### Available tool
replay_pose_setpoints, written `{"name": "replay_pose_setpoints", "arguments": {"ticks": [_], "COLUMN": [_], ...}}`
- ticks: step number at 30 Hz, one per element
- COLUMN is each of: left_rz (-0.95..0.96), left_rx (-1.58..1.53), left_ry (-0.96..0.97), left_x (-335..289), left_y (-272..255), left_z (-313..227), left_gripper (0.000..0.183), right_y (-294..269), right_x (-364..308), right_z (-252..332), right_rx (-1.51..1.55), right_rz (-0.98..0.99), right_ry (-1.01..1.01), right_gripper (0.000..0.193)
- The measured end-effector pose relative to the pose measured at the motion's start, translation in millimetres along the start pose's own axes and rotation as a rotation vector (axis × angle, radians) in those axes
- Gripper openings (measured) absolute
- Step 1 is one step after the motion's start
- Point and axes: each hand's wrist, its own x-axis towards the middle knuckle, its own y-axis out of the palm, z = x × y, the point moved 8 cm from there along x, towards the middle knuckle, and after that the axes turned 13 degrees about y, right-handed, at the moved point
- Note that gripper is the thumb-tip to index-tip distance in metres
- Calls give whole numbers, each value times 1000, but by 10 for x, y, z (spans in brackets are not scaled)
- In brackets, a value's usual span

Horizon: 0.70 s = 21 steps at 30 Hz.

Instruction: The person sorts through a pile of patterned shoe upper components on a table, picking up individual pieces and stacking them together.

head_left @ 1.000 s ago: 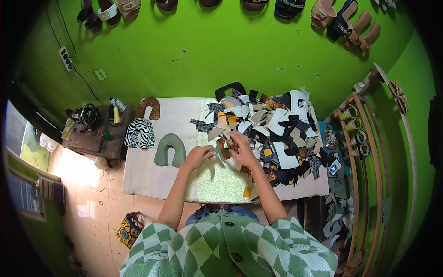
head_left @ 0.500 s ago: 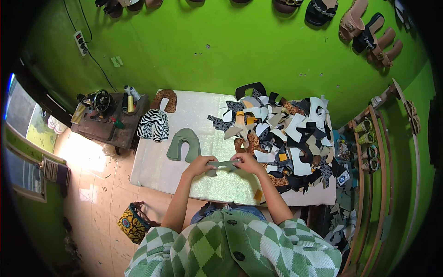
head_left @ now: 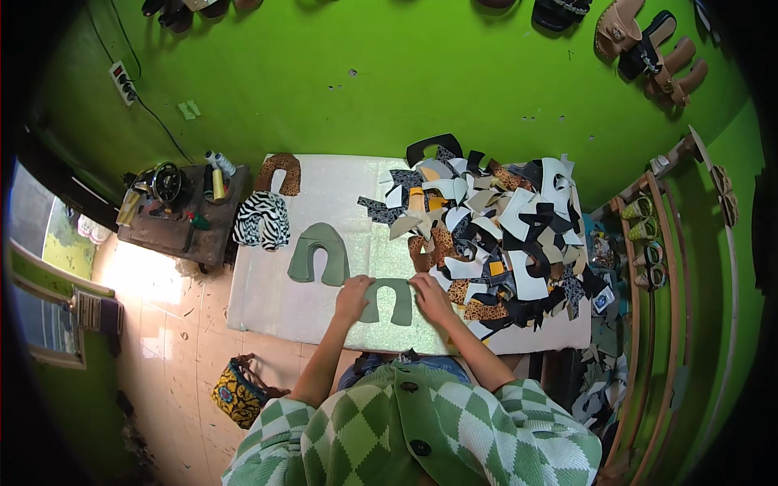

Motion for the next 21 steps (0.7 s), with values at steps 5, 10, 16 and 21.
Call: {"name": "replay_pose_setpoints", "arguments": {"ticks": [5,10,16,21], "left_rz": [144,215,15,-69], "left_rx": [219,247,90,2], "left_ry": [-20,-117,-78,5], "left_x": [-39,78,574,1109], "left_y": [189,174,-2,27], "left_z": [-149,-105,-84,-111], "left_gripper": [68,57,35,37], "right_y": [379,432,-371,-1354], "right_x": [-205,24,696,1433], "right_z": [-18,-106,-103,-339], "right_rx": [-405,-360,139,-39], "right_rz": [108,211,18,-411], "right_ry": [-76,53,93,107], "right_gripper": [47,37,28,45]}}
